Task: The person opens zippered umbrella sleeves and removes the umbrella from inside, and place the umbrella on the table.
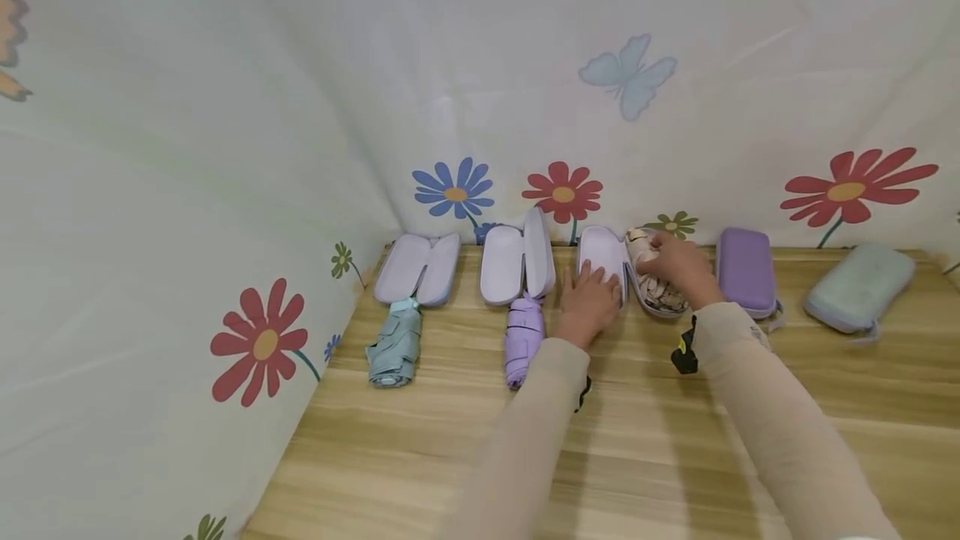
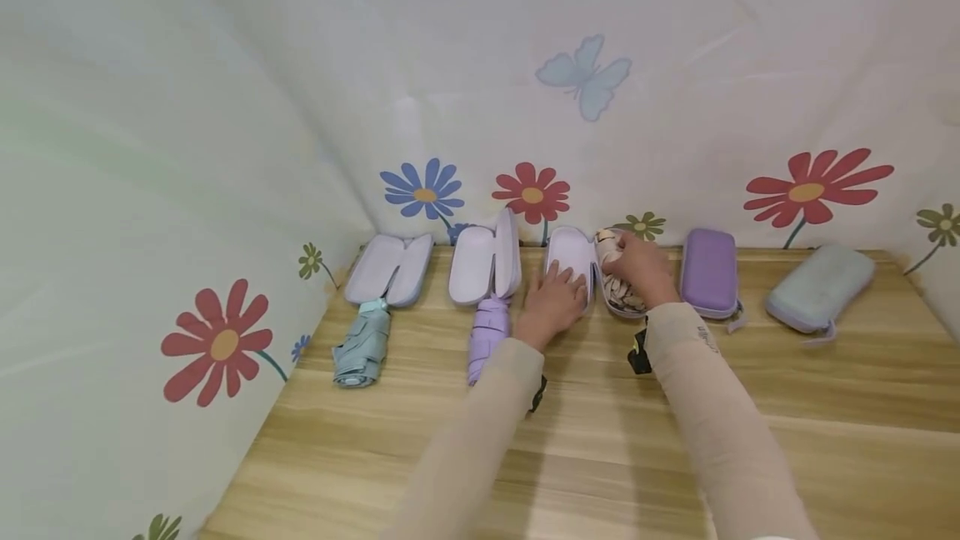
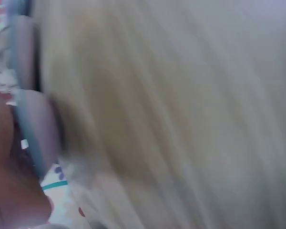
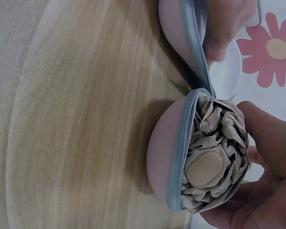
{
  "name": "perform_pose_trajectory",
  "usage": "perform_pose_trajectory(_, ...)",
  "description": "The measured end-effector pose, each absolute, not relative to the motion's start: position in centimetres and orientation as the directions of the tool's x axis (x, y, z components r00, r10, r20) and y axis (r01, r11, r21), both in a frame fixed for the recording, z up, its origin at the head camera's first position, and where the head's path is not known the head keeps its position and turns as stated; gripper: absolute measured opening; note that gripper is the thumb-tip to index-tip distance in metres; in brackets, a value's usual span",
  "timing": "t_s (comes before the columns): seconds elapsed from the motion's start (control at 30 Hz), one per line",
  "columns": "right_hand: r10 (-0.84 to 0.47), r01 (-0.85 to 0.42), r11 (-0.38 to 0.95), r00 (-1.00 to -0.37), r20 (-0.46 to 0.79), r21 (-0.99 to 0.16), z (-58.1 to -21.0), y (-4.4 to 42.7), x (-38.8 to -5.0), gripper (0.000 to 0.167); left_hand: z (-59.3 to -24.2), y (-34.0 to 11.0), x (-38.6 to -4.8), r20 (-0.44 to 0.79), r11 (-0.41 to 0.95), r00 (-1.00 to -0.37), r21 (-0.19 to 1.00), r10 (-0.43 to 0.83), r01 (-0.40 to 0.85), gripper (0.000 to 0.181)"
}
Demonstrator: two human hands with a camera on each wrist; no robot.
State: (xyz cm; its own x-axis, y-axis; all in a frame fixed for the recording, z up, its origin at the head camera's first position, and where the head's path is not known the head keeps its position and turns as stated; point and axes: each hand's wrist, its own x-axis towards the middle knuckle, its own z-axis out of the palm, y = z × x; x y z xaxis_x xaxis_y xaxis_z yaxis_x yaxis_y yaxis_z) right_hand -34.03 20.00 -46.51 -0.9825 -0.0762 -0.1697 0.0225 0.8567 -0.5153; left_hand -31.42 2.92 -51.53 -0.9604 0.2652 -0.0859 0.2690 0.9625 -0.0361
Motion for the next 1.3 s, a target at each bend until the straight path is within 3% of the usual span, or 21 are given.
perform_pose_trajectory(0.17, -0.060, 0.038, 0.863, -0.983, -0.176, -0.504, -46.5, 20.2, -34.0, 0.072, -52.2, 3.2, -31.4, -0.066, 0.961, -0.962, -0.066, 0.266, 0.270, 0.055)
perform_pose_trajectory(0.53, -0.044, 0.062, 0.849, -0.981, -0.187, -0.525, -47.0, 19.8, -34.0, 0.076, -52.3, 3.5, -31.2, -0.160, 0.981, -0.970, 0.097, 0.182, 0.168, 0.059)
perform_pose_trajectory(0.83, -0.059, 0.020, 0.836, -0.990, -0.127, -0.548, -45.9, 19.6, -33.4, 0.073, -52.3, 3.6, -31.3, -0.207, 0.983, -0.962, 0.068, 0.181, 0.170, 0.060)
perform_pose_trajectory(1.3, -0.087, -0.057, 0.818, -0.996, -0.025, -0.573, -42.8, 20.0, -30.8, 0.077, -52.6, 3.8, -31.3, -0.145, 0.981, -0.970, 0.050, 0.193, 0.188, 0.060)
